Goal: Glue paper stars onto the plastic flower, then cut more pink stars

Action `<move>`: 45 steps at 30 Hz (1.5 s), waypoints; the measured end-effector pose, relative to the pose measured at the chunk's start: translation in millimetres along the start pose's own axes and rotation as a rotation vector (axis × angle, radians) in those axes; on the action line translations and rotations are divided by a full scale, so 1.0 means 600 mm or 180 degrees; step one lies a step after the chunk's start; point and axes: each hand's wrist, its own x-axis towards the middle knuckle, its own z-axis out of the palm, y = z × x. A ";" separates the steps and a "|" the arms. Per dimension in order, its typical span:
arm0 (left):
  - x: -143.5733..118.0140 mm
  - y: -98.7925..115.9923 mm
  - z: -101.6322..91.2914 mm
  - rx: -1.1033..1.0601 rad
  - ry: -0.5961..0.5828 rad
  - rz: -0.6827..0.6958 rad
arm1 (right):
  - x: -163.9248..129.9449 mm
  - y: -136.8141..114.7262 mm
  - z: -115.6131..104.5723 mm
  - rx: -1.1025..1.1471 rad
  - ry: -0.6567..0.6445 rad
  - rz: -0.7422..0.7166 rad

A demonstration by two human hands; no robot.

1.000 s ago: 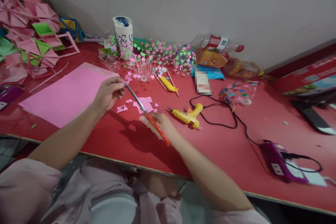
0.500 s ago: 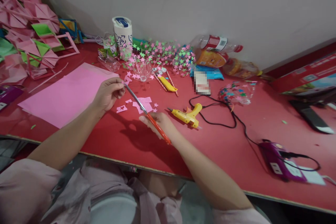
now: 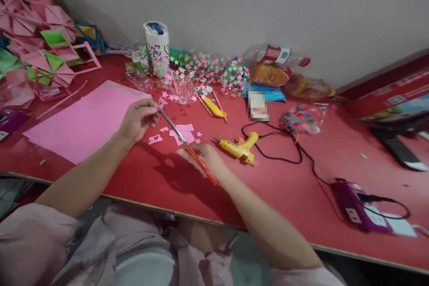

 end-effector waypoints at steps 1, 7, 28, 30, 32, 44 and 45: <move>0.000 0.000 0.000 0.0012 0.0005 -0.0004 | 0.000 0.001 0.000 0.0006 0.0004 -0.0002; 0.003 -0.002 -0.003 0.0177 0.0049 0.0215 | 0.002 0.004 0.001 0.0155 -0.0006 0.0050; -0.001 -0.024 0.006 0.0245 0.0192 0.0952 | -0.001 0.004 0.004 0.0275 -0.0188 0.0058; -0.003 -0.027 0.008 0.0137 0.0124 0.0914 | -0.001 0.006 0.005 0.0241 -0.0205 0.0011; -0.005 -0.028 0.012 0.0030 0.0021 0.0886 | -0.001 0.007 0.007 0.0217 -0.0195 -0.0016; -0.010 -0.027 0.018 0.0195 0.0044 0.0721 | -0.004 0.003 0.016 0.0355 -0.0022 0.0142; -0.010 -0.028 0.018 0.0210 0.0055 0.0711 | -0.004 0.002 0.017 0.0325 0.0015 0.0120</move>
